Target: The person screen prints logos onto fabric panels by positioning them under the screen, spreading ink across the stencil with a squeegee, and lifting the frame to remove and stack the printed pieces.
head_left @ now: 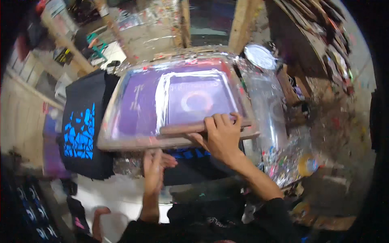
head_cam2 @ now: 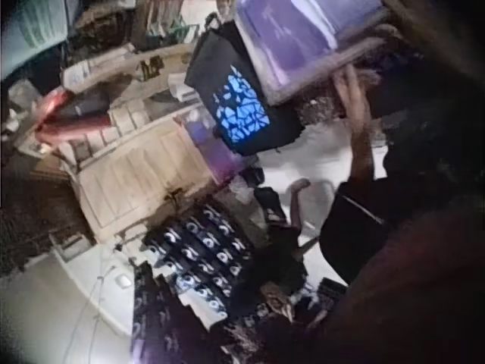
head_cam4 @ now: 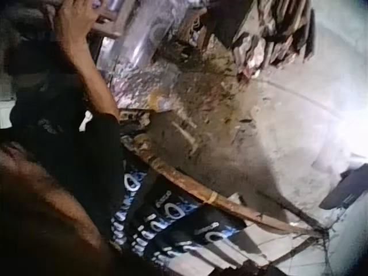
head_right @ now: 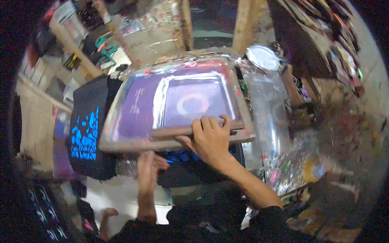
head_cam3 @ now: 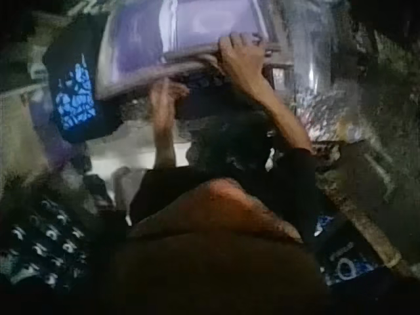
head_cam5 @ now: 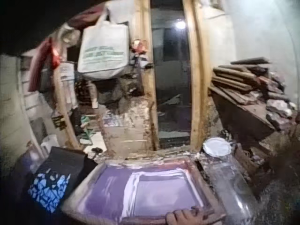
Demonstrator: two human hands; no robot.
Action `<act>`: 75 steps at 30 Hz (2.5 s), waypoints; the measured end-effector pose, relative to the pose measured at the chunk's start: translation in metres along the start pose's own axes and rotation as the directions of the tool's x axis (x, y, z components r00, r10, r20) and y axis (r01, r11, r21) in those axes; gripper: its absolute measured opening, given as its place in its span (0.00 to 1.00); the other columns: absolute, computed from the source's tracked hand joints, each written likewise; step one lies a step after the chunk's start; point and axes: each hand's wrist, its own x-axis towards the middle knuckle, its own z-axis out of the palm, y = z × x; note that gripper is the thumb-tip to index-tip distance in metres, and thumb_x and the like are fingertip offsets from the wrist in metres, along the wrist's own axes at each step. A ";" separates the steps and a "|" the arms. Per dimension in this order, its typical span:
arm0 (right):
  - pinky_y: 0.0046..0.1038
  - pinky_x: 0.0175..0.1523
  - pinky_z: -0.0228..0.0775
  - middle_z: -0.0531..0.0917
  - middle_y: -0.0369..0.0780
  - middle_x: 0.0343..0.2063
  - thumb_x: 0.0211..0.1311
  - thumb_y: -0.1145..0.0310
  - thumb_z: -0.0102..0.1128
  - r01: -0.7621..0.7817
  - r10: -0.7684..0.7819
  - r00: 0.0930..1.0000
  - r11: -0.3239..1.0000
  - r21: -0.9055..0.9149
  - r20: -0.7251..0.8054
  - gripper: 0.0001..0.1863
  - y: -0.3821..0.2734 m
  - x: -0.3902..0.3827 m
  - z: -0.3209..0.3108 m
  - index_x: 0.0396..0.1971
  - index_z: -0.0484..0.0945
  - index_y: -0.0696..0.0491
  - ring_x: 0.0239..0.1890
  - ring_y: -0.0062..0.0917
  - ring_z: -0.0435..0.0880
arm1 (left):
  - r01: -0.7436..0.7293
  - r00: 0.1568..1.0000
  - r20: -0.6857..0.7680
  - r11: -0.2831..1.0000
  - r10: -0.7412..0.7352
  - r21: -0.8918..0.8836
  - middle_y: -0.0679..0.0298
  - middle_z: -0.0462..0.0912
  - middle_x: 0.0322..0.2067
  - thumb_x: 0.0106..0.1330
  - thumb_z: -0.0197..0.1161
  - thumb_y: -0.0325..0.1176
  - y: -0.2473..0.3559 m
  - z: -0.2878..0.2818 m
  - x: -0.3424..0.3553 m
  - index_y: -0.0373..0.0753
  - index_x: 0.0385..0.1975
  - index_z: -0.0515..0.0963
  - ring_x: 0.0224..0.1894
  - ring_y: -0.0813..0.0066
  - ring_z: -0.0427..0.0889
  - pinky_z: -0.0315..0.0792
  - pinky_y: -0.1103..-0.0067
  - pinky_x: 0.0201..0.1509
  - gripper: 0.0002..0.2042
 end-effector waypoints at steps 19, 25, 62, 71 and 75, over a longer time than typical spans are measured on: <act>0.46 0.47 0.77 0.85 0.57 0.33 0.53 0.23 0.48 -0.004 0.006 0.999 0.999 -0.046 0.054 0.49 0.085 0.313 -0.078 0.34 0.85 0.63 0.40 0.51 0.87 | -0.661 0.527 0.576 -0.125 0.625 0.740 0.51 0.78 0.49 0.60 0.55 0.25 0.023 0.040 0.315 0.37 0.49 0.76 0.56 0.52 0.75 0.67 0.60 0.62 0.16; 0.45 0.54 0.72 0.85 0.58 0.40 0.57 0.25 0.48 -0.085 0.086 0.984 0.996 -0.010 0.159 0.47 0.083 0.321 -0.081 0.40 0.85 0.61 0.48 0.53 0.83 | -0.520 0.662 -0.142 0.588 0.736 0.620 0.53 0.85 0.37 0.67 0.62 0.34 0.105 -0.017 0.224 0.34 0.43 0.82 0.46 0.59 0.83 0.73 0.67 0.54 0.11; 0.44 0.50 0.77 0.85 0.58 0.38 0.56 0.24 0.47 -0.042 0.044 0.990 0.999 -0.014 0.136 0.47 0.074 0.309 -0.090 0.34 0.86 0.62 0.44 0.51 0.86 | -0.879 0.474 0.850 0.072 0.232 0.470 0.58 0.76 0.57 0.59 0.65 0.57 -0.120 0.102 0.053 0.44 0.56 0.76 0.65 0.57 0.69 0.49 0.45 0.72 0.30; 0.42 0.56 0.74 0.83 0.59 0.44 0.55 0.23 0.48 -0.030 0.029 0.986 1.000 0.007 0.163 0.49 0.084 0.350 -0.079 0.41 0.84 0.63 0.50 0.52 0.83 | -0.495 0.867 0.498 -0.095 0.009 0.863 0.54 0.51 0.75 0.61 0.63 0.59 -0.041 -0.054 0.096 0.52 0.71 0.64 0.77 0.48 0.46 0.35 0.47 0.76 0.38; 0.42 0.60 0.72 0.82 0.60 0.48 0.58 0.27 0.50 -0.001 -0.009 0.987 0.998 0.065 0.160 0.46 0.090 0.353 -0.081 0.48 0.82 0.61 0.55 0.52 0.80 | -0.498 0.865 0.502 -0.122 -0.001 0.858 0.55 0.54 0.74 0.59 0.64 0.59 -0.048 -0.061 0.099 0.55 0.71 0.64 0.76 0.48 0.48 0.38 0.47 0.76 0.38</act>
